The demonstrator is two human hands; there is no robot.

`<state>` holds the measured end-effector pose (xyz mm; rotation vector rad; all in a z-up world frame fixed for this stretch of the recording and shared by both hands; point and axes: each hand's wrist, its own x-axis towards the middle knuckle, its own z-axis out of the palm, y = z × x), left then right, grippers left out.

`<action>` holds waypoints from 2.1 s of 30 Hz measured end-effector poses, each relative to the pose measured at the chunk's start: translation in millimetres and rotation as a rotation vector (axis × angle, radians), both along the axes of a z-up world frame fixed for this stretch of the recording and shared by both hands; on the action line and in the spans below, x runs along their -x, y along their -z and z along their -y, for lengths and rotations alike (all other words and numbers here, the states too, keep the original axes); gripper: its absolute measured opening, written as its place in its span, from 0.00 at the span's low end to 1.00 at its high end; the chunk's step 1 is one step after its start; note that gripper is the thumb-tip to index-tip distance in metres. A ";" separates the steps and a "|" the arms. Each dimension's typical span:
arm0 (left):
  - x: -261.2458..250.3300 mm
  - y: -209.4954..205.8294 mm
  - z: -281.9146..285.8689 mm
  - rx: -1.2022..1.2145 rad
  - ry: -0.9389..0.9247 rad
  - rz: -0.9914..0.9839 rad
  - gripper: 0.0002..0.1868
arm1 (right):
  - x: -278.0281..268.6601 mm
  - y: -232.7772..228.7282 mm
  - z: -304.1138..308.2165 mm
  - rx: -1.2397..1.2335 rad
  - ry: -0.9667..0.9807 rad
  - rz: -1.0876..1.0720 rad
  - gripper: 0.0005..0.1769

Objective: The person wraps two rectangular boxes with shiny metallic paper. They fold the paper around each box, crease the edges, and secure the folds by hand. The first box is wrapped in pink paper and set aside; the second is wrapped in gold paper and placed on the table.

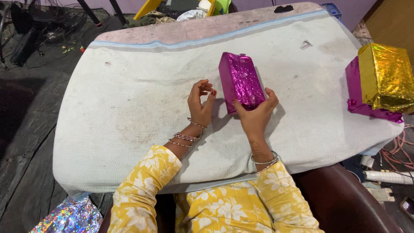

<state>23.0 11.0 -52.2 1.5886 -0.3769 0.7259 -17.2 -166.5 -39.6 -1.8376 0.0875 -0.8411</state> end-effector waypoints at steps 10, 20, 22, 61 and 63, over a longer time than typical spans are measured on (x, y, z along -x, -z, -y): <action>-43.8 33.6 3.5 0.778 0.698 -0.511 0.36 | 8.5 -16.0 19.9 -1.465 -0.636 -0.208 0.36; -27.6 4.7 -6.6 0.798 1.012 -0.643 0.29 | 19.8 -38.1 8.3 -1.509 -0.960 -0.311 0.44; -28.5 4.8 -3.3 0.724 0.916 -0.565 0.27 | 15.6 -30.3 11.1 -1.470 -0.893 -0.413 0.45; -12.1 -25.4 -9.4 0.497 0.683 -0.387 0.42 | 33.4 -30.2 -23.6 0.701 0.116 0.142 0.67; -7.5 -24.7 -6.7 0.472 0.636 -0.390 0.43 | 32.1 -30.3 -24.6 0.681 0.116 0.125 0.69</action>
